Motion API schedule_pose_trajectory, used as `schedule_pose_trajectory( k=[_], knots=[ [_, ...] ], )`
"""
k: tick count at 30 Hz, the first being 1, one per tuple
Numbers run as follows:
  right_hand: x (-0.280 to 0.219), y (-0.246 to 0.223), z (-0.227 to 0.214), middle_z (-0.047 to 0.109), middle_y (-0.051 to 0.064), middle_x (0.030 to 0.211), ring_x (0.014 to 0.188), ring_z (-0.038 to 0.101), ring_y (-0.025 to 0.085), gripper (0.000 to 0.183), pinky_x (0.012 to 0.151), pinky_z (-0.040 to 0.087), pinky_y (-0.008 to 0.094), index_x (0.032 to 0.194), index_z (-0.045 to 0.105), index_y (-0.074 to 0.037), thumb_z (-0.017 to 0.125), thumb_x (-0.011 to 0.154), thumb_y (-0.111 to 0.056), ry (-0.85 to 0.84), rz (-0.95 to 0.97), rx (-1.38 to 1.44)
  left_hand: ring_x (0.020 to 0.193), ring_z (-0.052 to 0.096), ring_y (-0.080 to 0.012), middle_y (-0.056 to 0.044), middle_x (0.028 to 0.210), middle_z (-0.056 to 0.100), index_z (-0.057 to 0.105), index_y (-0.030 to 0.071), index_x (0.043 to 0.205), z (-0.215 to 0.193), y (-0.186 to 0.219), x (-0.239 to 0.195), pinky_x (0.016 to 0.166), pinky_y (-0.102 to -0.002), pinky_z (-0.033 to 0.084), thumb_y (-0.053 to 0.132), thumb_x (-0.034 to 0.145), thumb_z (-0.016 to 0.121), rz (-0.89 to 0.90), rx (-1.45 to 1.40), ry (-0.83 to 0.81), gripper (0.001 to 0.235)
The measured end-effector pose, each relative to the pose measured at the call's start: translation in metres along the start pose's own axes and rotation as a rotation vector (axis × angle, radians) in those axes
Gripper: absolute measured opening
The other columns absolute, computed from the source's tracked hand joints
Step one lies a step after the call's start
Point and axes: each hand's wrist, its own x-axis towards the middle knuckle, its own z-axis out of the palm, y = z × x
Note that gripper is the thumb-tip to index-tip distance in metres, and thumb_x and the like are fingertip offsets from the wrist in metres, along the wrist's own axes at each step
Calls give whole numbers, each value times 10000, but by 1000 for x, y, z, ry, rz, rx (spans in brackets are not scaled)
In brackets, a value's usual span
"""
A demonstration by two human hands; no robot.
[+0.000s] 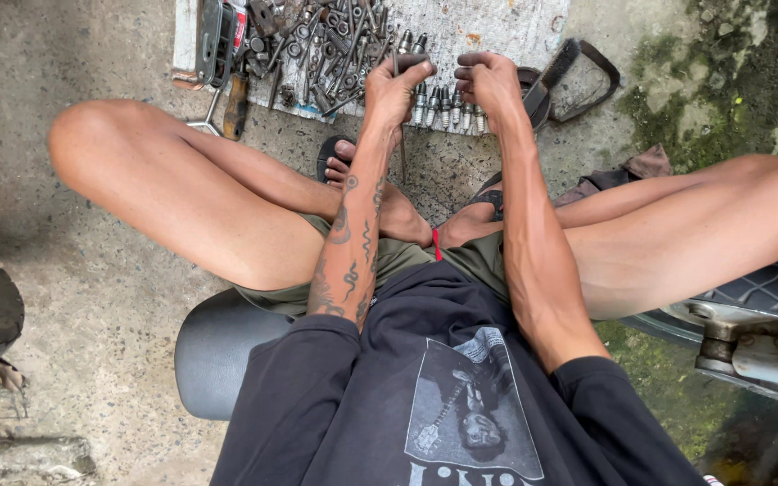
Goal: The person sits cross-legged and cleans small mechanical parts using a wire brush and a metal rod. They scrub the parts, inspect them, and place them back on a cloth among other parts.
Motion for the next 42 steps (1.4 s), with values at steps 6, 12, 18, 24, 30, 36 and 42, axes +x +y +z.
schedule_pose_trajectory(
  k=[6,12,18,24,30,36,42],
  knots=[
    [-39,-30,11,531,-37,761,620,448,51,249,549,393,178,878,576,-128,449,956,-327,-127,-45,-82,854,611,-212,-76,847,691,694,52,839,6,-39,30,857,-365,491,15,724,720,-8,38,94,124],
    [8,13,20,586,9,745,586,534,65,126,497,451,188,886,518,-101,498,952,-206,-128,-72,24,709,626,-161,-43,755,710,712,55,828,13,-54,43,639,-294,506,91,721,733,-59,201,102,115],
    [21,13,18,609,31,811,608,552,74,134,520,496,168,1006,565,-50,524,940,-159,-142,-34,-1,759,634,-157,-39,826,709,700,75,887,16,-51,40,679,-295,533,114,790,667,-74,298,115,110],
    [43,22,13,618,126,1161,1043,631,237,335,890,537,389,1173,533,-91,442,913,-282,-1,-84,8,517,474,-101,-64,817,715,688,57,885,11,-56,53,427,-242,358,62,766,671,2,106,99,121],
    [51,33,6,470,128,1348,1238,455,266,329,1032,376,402,1228,530,-91,409,924,-127,52,-139,10,391,375,-56,-110,758,739,641,62,830,7,-68,61,357,-205,301,72,754,644,-4,-54,97,77],
    [-39,-30,15,601,82,1188,955,619,179,305,683,485,263,1118,548,-95,372,942,-272,-166,54,-248,365,420,-58,-72,814,709,627,64,894,6,-51,54,268,-180,196,113,757,690,-72,-245,3,159],
    [-26,29,32,529,36,822,708,455,156,244,649,384,321,1145,510,-107,392,936,-153,-479,-298,-452,395,446,-72,-96,847,701,605,22,921,-5,-35,43,273,-185,295,107,787,685,-47,-362,1,177]
  ],
)
